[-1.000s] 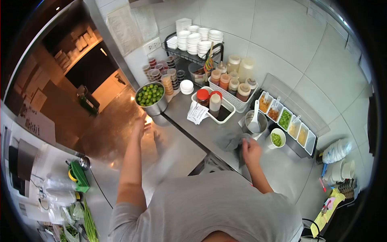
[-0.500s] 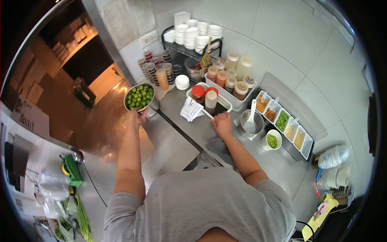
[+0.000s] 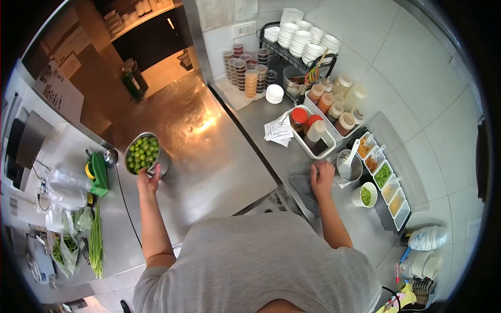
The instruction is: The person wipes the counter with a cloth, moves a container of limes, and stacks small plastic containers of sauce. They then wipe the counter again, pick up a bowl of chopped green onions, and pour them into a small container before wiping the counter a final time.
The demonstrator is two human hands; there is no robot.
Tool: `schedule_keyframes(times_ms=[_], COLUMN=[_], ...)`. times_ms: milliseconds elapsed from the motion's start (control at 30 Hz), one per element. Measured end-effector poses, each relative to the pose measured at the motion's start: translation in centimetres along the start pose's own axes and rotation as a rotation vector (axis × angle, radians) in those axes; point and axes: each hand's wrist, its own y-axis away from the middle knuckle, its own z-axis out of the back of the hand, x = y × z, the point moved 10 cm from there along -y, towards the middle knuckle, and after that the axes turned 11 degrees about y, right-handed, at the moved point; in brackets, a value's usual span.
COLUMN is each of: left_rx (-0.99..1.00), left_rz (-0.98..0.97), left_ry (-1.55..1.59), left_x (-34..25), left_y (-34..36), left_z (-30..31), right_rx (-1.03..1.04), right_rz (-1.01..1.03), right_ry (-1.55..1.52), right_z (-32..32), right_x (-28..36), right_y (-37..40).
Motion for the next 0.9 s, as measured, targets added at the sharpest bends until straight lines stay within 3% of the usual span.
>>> schedule_keyframes(times_ms=[33,167,233,267,333,400,467,567,633,700,767,833,900], left_rx=[0.007,0.075,0.006,-0.025,-0.036,-0.051,-0.027,0.053,0.096,0.070,0.048,0.026,-0.021], left_rz=[-0.035,-0.089,-0.133,-0.130,-0.127,-0.261,-0.404,-0.637,-0.802,-0.888,-0.888,-0.884,-0.922], left_ry=[-0.020,-0.010,-0.093,-0.121,-0.194,-0.195,-0.258,-0.457,-0.450,-0.576,-0.588,-0.633,-0.709], left_x=[-1.7,-6.6,-7.8,-8.0,-8.1,-7.4,-6.0,-3.2,-2.6,-2.4,-2.2,-2.3,-2.4], left_y=[-0.1,0.3,0.4,0.4,0.1,1.4,2.6,3.3,5.7,6.1,6.3,6.3,6.7], left_z=[1.0,3.2,4.8,5.4,6.4,6.3,6.1,6.8,5.3,4.9,4.5,4.7,4.4], right_rx=[0.260,0.212,0.266,0.285,0.289,0.251,0.366,0.601,0.409,0.250,0.212,0.510,0.522], right_rz=[-0.035,0.045,-0.009,0.061,0.197,0.207,0.075,0.200,0.278,0.082,0.044,0.093,0.082], right_ry=[-0.009,0.271,0.340,0.314,0.216,0.092,-0.074,-0.528,-0.551,-0.438,-0.037,0.087,0.209], right_z=[-1.8,-2.2,-3.9,-5.0,-7.6,-10.4,-13.3,-17.9,-15.7,-13.9,-15.7,-23.8,-27.2], right_x=[-0.7,1.6,3.1,4.9,8.2,9.9,10.4,15.7,18.5,18.0,17.1,15.0,14.0], right_y=[2.3,7.3,7.5,6.5,4.0,0.3,-3.7,-7.0,-11.8,-18.0,-22.8,-23.2,-20.7])
